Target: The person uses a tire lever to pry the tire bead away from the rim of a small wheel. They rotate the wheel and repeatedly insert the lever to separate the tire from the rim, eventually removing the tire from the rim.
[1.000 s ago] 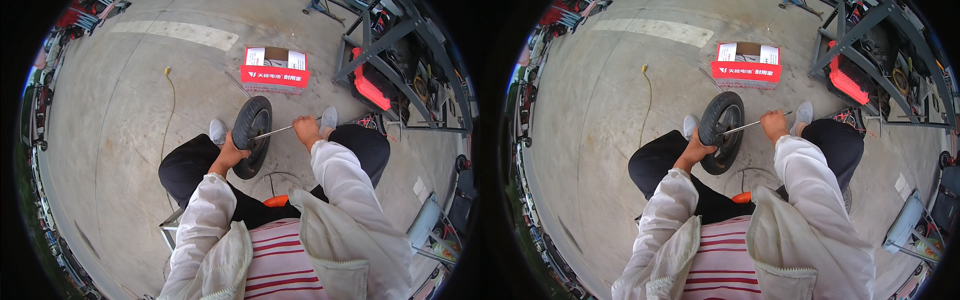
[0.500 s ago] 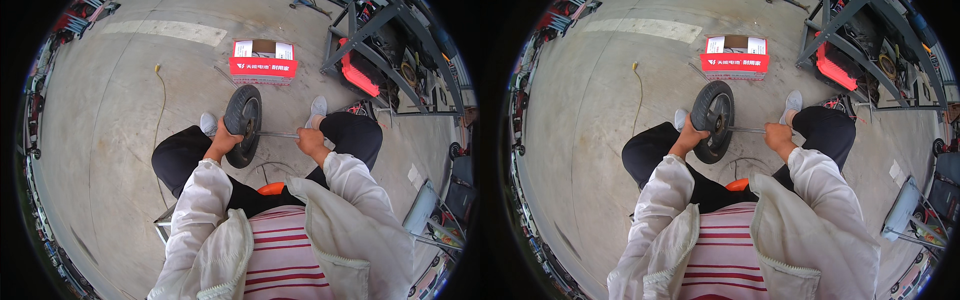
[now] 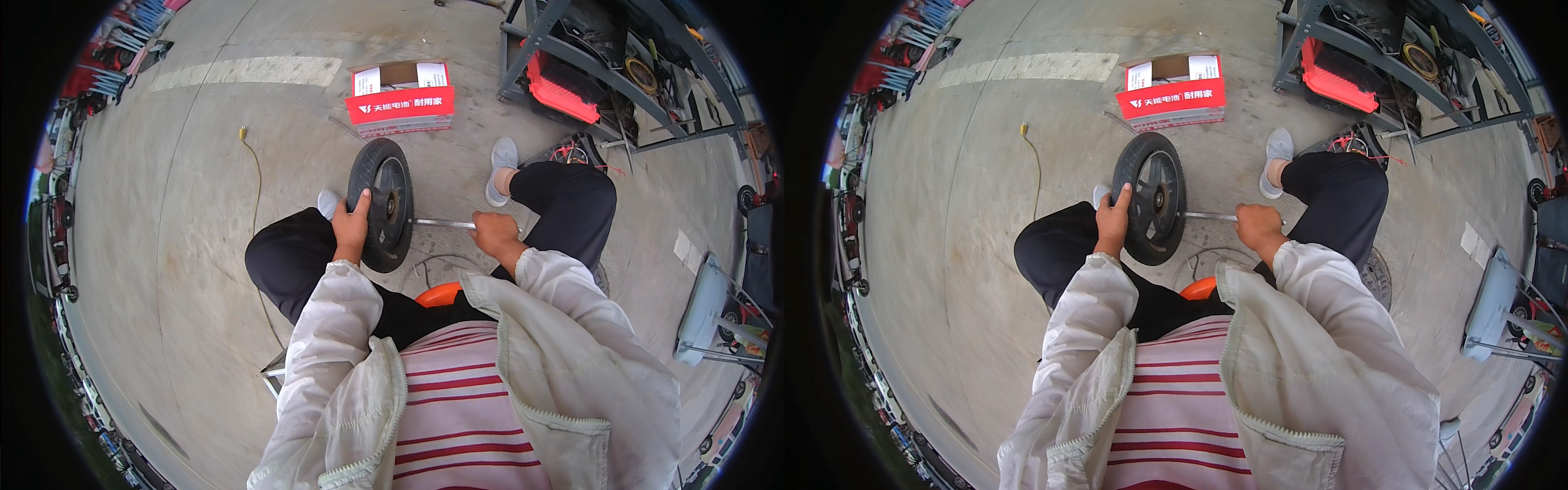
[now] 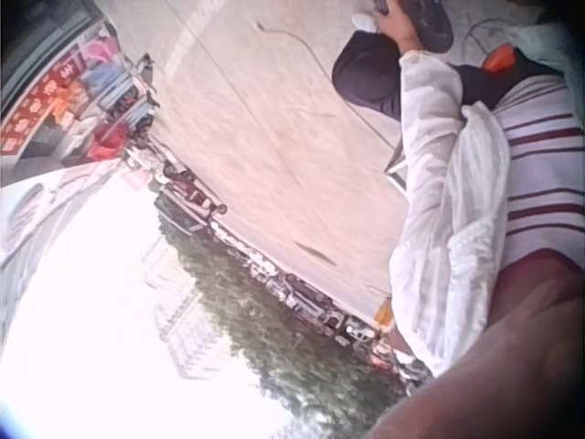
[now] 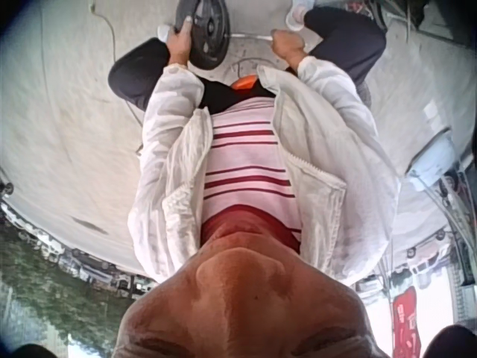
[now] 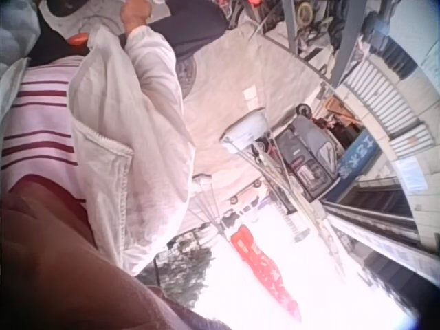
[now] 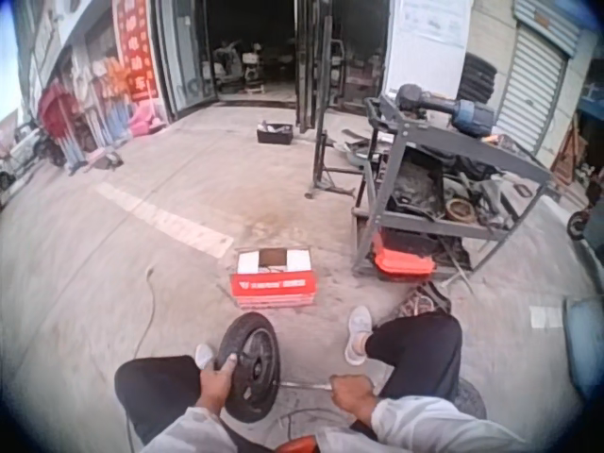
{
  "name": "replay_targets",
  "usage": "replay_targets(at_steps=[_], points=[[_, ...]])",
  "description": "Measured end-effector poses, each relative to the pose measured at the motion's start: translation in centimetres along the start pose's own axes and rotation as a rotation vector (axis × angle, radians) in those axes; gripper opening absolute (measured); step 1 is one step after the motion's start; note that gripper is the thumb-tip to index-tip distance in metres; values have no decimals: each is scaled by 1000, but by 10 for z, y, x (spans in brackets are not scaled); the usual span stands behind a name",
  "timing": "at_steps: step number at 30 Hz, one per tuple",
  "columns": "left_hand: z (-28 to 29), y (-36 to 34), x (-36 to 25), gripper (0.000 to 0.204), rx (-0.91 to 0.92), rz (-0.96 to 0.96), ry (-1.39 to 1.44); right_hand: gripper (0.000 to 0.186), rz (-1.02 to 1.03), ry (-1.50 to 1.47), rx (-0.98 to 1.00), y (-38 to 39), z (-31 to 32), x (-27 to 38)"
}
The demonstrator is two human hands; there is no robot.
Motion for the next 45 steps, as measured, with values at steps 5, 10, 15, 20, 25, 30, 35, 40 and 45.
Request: replay_targets(at_steps=[5, 10, 15, 20, 25, 30, 35, 40, 45], points=[[2, 2, 10, 72, 156, -110, 19, 30, -75, -126, 23, 2, 8, 2], [-3, -5, 32, 95, 383, -149, 52, 32, -150, -233, -13, -1, 12, 5], [-14, 2, 26, 100, 410, -183, 39, 30, -110, -333, -246, -9, 80, 21], [-11, 5, 25, 104, 412, -137, 18, 30, 164, -879, -605, 4, 208, 80], [-13, 10, 22, 107, 382, -192, -34, 28, 381, -1205, -867, -3, 193, 117], [-7, 11, 26, 105, 448, -151, -217, 35, 77, -551, -141, -24, 6, 77], [-13, 21, 26, 100, 476, -177, -46, 42, 67, -459, -215, -3, 21, 67], [-7, 2, 31, 98, 249, -375, -394, 44, -126, -742, -334, 6, -10, 35], [11, -6, 22, 100, 63, -324, -415, 47, -200, -688, -298, 7, -31, 21]])
Point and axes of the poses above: each hand's wrist, its own y-axis away from the middle knuckle, its own z-axis out of the back of the hand, x = y × z, the point moved 2 cm from there along -y, towards the middle knuckle, and after that the axes turned 6 degrees about -x, right-handed, at the moved point
